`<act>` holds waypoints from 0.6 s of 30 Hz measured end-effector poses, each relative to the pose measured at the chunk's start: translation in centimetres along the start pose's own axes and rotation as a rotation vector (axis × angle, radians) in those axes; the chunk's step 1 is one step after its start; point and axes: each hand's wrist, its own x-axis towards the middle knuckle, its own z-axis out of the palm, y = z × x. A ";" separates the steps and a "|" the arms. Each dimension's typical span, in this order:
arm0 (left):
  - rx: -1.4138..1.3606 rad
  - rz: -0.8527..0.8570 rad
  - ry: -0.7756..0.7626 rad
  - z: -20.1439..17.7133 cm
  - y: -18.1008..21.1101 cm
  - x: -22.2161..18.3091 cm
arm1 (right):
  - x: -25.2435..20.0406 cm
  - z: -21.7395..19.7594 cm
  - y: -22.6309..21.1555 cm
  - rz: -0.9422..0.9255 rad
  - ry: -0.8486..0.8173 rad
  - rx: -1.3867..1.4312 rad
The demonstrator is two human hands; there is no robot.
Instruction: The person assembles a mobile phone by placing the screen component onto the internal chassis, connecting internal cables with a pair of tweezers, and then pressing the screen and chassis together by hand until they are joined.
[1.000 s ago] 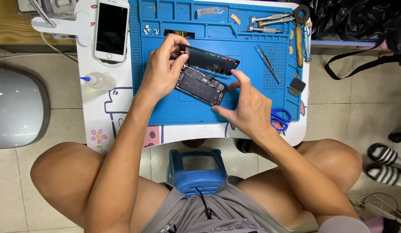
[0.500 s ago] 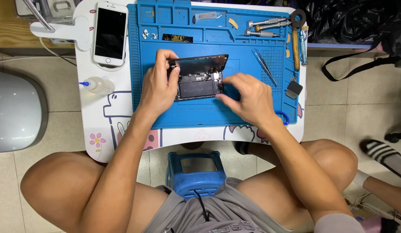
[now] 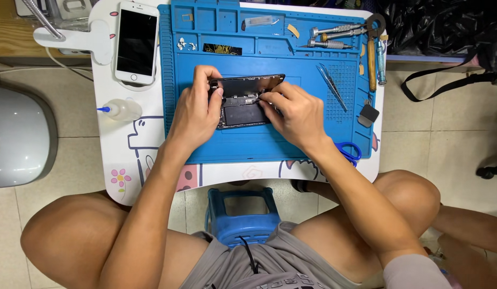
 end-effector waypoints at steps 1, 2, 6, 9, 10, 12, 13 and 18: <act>0.000 -0.003 0.002 0.0 0.2 0.0 | 0.1 -0.1 -0.2 -0.002 -0.002 0.002; -0.003 0.001 -0.001 0.0 0.4 0.0 | 0.3 -0.2 -0.4 0.003 0.001 0.008; 0.028 0.029 -0.027 -0.3 0.9 0.2 | 0.5 -0.1 -0.5 0.015 0.002 -0.001; 0.066 0.048 -0.030 -0.4 1.4 0.5 | 0.8 -0.7 -0.9 0.056 0.013 0.052; 0.065 0.046 -0.030 -0.3 1.5 0.6 | 0.7 -0.7 -0.8 0.055 0.011 0.053; 0.137 0.092 -0.024 0.0 1.8 0.8 | 0.3 -0.7 -0.7 0.074 0.029 0.051; 0.137 0.092 -0.022 0.1 1.7 0.9 | 0.2 -0.7 -0.8 0.072 0.029 0.051; 0.392 0.278 0.006 1.2 1.2 1.8 | 0.3 -0.5 -1.0 0.183 0.021 0.215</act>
